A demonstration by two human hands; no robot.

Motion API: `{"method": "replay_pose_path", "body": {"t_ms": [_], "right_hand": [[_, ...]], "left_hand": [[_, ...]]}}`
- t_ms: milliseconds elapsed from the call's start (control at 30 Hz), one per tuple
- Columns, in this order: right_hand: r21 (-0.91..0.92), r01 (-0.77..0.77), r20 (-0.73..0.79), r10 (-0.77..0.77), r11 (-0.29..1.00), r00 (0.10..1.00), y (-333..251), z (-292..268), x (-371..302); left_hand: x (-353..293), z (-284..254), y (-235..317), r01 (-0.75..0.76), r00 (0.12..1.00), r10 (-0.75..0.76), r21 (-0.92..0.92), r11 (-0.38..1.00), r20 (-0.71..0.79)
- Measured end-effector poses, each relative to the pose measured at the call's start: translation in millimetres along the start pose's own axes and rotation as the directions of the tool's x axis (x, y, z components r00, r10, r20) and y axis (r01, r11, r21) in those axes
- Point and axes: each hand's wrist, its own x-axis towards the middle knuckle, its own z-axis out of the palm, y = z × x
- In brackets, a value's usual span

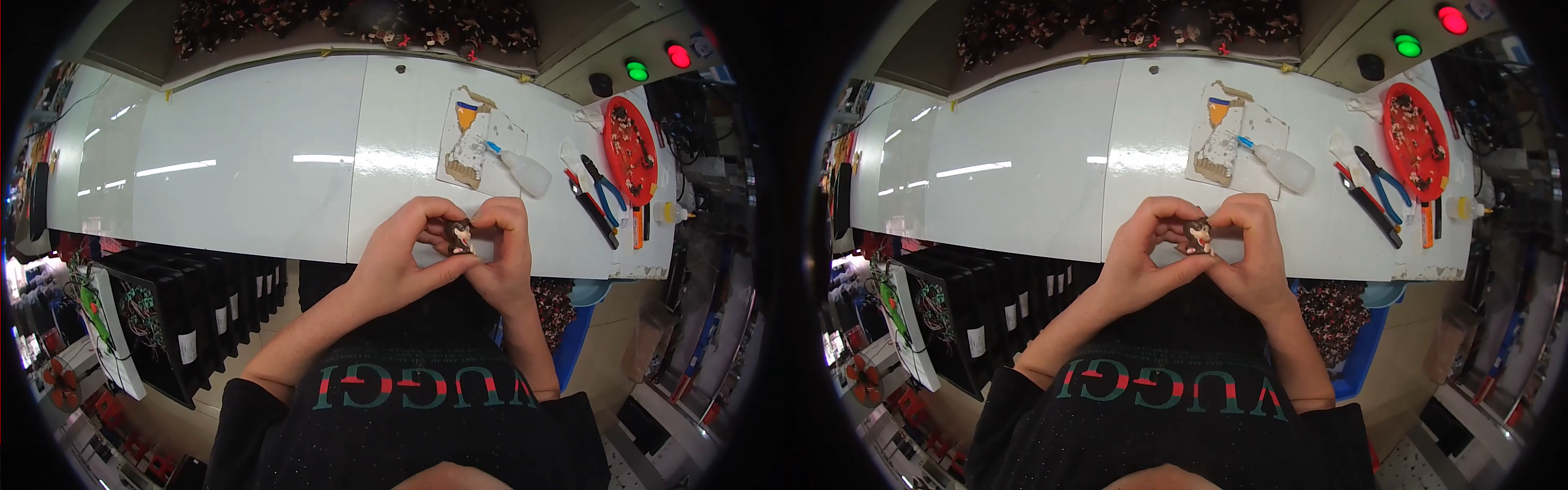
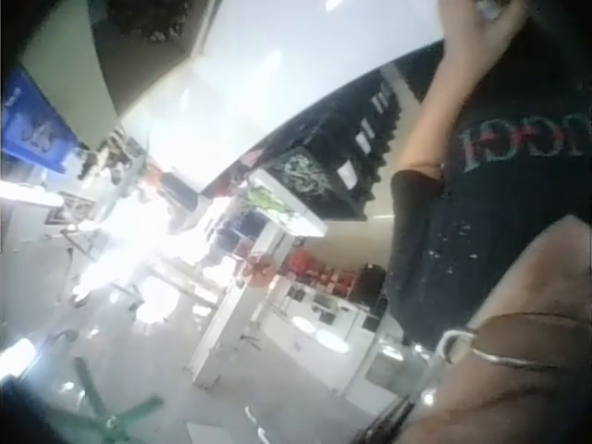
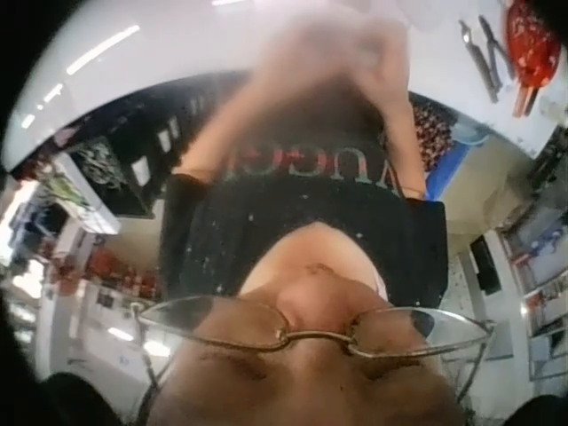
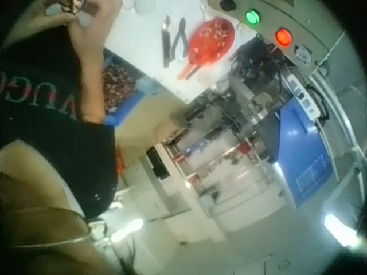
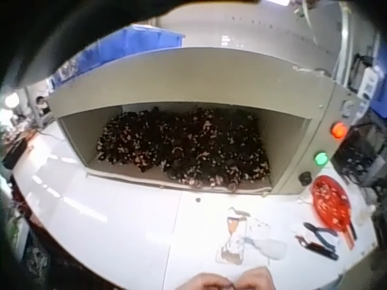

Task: The person takes figurine parts from an oven compartment, applies adhesive using a squeeze bottle, and attaches small accessory pieces onto the figurines by hand.

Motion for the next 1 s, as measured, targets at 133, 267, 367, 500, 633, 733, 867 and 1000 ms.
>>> {"method": "replay_pose_path", "body": {"t_ms": [133, 267, 367, 500, 633, 733, 867, 1000], "right_hand": [[0.045, 0.004, 0.012, -0.005, 0.999, 1.0, -4, 3, 1], [0.028, 0.025, 0.044, -0.026, 0.999, 0.999, -1, 1, -3], [0.014, 0.057, 0.042, -0.058, 0.998, 0.997, -2, 1, -2], [-0.048, 0.071, 0.006, -0.071, 0.996, 0.997, -4, 3, -1], [-0.021, 0.019, -0.036, -0.02, 1.0, 0.999, 2, 1, -6], [-0.002, 0.016, -0.069, -0.016, 1.0, 0.997, 0, 4, -6], [-0.025, -0.015, -0.019, 0.015, 1.0, 1.0, -2, 6, -6], [-0.018, 0.034, -0.083, -0.036, 0.999, 0.996, -3, 8, -5]], "left_hand": [[1, -1, 2, -0.057, 0.995, 0.055, -0.028, 0.998, -0.088], [0, -1, 3, -0.106, 0.988, 0.113, 0.078, 0.991, -0.101], [1, 1, 6, -0.037, 0.993, 0.047, 0.097, 0.995, -0.11], [2, 5, 8, -0.042, 0.995, 0.059, 0.212, 0.976, -0.075], [3, 11, 7, -0.113, 0.983, 0.15, 0.301, 0.947, -0.104], [2, 13, 5, -0.141, 0.974, 0.196, 0.383, 0.913, -0.11], [-3, 16, 2, -0.018, 0.985, 0.062, 0.263, 0.965, -0.162], [-2, 14, 2, -0.089, 0.981, 0.144, 0.35, 0.933, -0.133]]}}
